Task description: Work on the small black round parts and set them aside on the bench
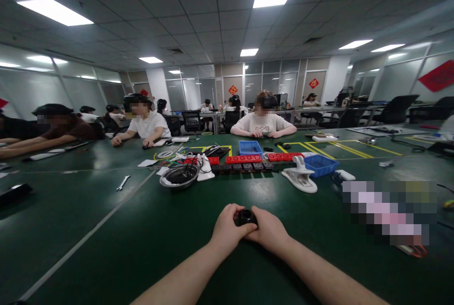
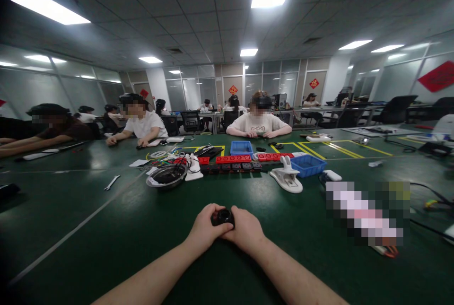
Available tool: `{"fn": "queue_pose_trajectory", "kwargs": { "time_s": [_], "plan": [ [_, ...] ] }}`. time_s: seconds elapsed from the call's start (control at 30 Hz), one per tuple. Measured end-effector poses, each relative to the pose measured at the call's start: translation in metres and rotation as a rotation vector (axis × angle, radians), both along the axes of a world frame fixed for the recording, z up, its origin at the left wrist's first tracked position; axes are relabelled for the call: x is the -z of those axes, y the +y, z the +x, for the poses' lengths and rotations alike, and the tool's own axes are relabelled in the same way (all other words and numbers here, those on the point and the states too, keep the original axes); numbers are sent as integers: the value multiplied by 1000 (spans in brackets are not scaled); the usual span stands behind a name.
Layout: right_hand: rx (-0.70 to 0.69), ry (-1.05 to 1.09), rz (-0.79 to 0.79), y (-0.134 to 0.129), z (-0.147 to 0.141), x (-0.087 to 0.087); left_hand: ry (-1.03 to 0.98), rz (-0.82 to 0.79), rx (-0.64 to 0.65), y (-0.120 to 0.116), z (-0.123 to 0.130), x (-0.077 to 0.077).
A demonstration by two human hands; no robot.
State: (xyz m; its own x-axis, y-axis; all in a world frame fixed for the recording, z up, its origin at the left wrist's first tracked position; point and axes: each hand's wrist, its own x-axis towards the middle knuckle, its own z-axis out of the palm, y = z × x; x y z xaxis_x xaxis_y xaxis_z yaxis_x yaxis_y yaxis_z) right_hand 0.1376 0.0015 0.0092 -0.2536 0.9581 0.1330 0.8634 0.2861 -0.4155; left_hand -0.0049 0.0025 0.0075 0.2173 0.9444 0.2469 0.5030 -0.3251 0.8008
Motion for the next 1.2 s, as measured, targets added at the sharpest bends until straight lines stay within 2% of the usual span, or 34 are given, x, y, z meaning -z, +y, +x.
{"fn": "queue_pose_trajectory", "kwargs": {
  "time_s": [0.1, 0.2, 0.27, 0.37, 0.43, 0.5, 0.6, 0.73, 0.87, 0.97, 1.03, 1.2],
  "plan": [
    [82, -100, 70, -4, -8, 1, 46, 39, -88, -1, 4, 1],
    [53, -116, 56, -4, -5, -1, 49, 53, -75, 2, 4, 4],
    [-23, -69, -17, -1, 3, -6, 31, 46, -37, 5, 1, 5],
    [-183, 85, -242, 3, 21, -21, 32, 25, 38, 9, -5, 4],
    [-214, 225, -298, 6, 31, -32, 54, 12, 69, 11, -9, 3],
    [-141, 348, -209, 7, 35, -37, 108, 16, 108, 11, -12, 2],
    [-52, 405, -68, 5, 29, -34, 250, 57, 148, 11, -11, 3],
    [-140, 271, 10, -6, 9, -22, 358, 107, 113, 10, -8, 8],
    [-218, 207, 136, -13, 0, -25, 370, 118, 89, 10, -6, 9],
    [-147, 352, 288, -12, 3, -28, 384, 94, 102, 9, -6, 7],
    [-64, 494, 343, -7, 7, -24, 402, 69, 110, 8, -6, 4],
    [22, 751, 254, 11, 12, 5, 452, 60, 22, 4, -6, -3]
  ]
}}
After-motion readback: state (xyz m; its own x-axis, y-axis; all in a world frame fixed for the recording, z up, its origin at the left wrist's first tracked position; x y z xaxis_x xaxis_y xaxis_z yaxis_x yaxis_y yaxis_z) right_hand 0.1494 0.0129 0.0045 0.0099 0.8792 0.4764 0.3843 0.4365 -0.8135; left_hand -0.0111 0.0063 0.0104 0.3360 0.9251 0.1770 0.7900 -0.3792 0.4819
